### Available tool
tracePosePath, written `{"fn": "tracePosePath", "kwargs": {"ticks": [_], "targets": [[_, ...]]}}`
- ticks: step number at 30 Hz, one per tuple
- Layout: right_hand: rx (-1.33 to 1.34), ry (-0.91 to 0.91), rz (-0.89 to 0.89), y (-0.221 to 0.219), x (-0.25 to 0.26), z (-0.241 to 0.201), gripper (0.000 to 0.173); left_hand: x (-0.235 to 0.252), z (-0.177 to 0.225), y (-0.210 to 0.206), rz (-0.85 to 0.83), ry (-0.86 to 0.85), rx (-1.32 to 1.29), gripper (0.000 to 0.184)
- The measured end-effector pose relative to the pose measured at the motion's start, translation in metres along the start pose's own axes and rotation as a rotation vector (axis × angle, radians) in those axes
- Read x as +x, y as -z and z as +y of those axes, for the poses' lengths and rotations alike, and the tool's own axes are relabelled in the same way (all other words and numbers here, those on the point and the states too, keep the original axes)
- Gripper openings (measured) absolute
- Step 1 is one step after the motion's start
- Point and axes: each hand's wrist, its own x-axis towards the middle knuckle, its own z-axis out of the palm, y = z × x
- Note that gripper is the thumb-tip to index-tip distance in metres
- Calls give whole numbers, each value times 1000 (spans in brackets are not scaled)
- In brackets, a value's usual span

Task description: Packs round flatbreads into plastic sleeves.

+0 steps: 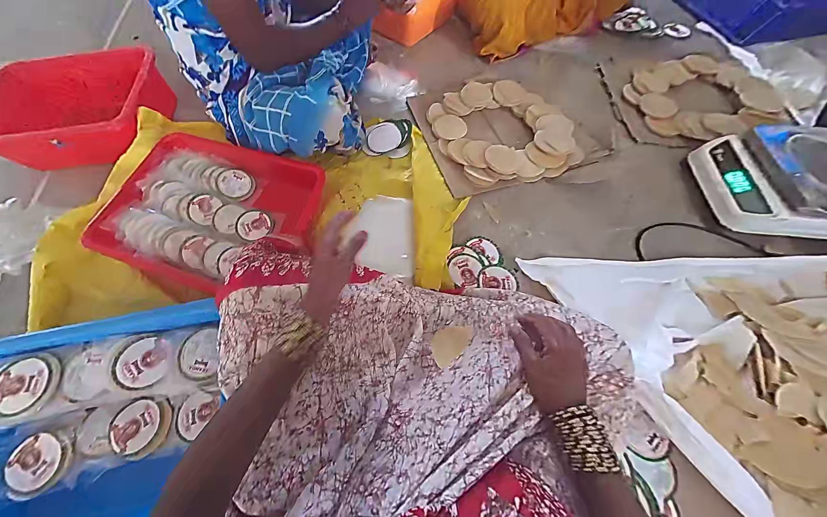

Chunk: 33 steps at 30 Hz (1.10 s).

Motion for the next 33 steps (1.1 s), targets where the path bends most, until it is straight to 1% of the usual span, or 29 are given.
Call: {"fn": "tracePosePath", "kwargs": {"ticks": [2, 5, 6, 8, 10, 11, 12, 14, 15, 17, 18, 20, 21, 22, 23, 24, 25, 27, 28, 30, 31, 32, 33], "targets": [[-43, 5, 14, -2, 0, 1, 37, 38, -9, -47, -170, 34, 44, 48], [-110, 16, 20, -7, 1, -4, 39, 80, -37, -95, -291, -8, 301, 40], [-128, 21, 27, -9, 3, -4, 39, 87, -45, -106, -320, 2, 394, 41], [-143, 12, 30, -12, 4, -4, 37, 92, -63, -121, -350, 30, 530, 48], [-140, -12, -15, -12, 7, -7, 36, 93, -71, -128, -364, 61, 682, 61], [-144, -12, -23, -12, 9, -8, 34, 94, -72, -129, -363, 72, 744, 63], [-148, -10, -26, -13, 10, -8, 32, 96, -72, -129, -353, 75, 785, 57], [-145, -8, -45, -13, 13, -8, 30, 100, -73, -125, -349, 61, 813, 35], [-134, -7, -62, -12, 14, -8, 30, 103, -75, -121, -357, 55, 821, 30], [-117, -17, -110, -9, 15, -9, 31, 104, -79, -115, -338, 60, 769, 30], [-108, -15, -118, -9, 15, -9, 32, 103, -82, -112, -290, 62, 707, 31], [-73, -8, -116, -8, 15, -8, 32, 96, -82, -109, -108, 30, 521, 33], [-34, -3, -96, -8, 14, -7, 31, 92, -79, -109, 31, -27, 403, 31], [34, -5, -67, -7, 13, -7, 31, 88, -75, -110, 168, -102, 281, 28], [140, -18, -35, -6, 13, -9, 30, 84, -66, -112, 270, -178, 163, 26], [263, -31, 19, -5, 13, -10, 30, 79, -53, -112, 317, -242, 68, 24], [376, -43, 66, -4, 14, -13, 32, 70, -39, -111, 315, -293, -2, 24], [614, -61, 81, -1, 23, -22, 42, 41, -10, -106, 230, -412, -98, 25], [736, -76, 39, 2, 29, -28, 52, 22, 1, -106, 178, -496, -129, 25], [990, -85, -58, 9, 40, -44, 69, -15, 14, -104, 45, -668, -120, 32], [1106, -88, -102, 14, 43, -52, 72, -30, 17, -103, -21, -724, -101, 34], [1189, -95, -133, 19, 45, -60, 70, -42, 17, -101, -64, -769, -73, 33], [1217, -99, -146, 26, 46, -70, 58, -50, 15, -100, -86, -803, -33, 32]]}}
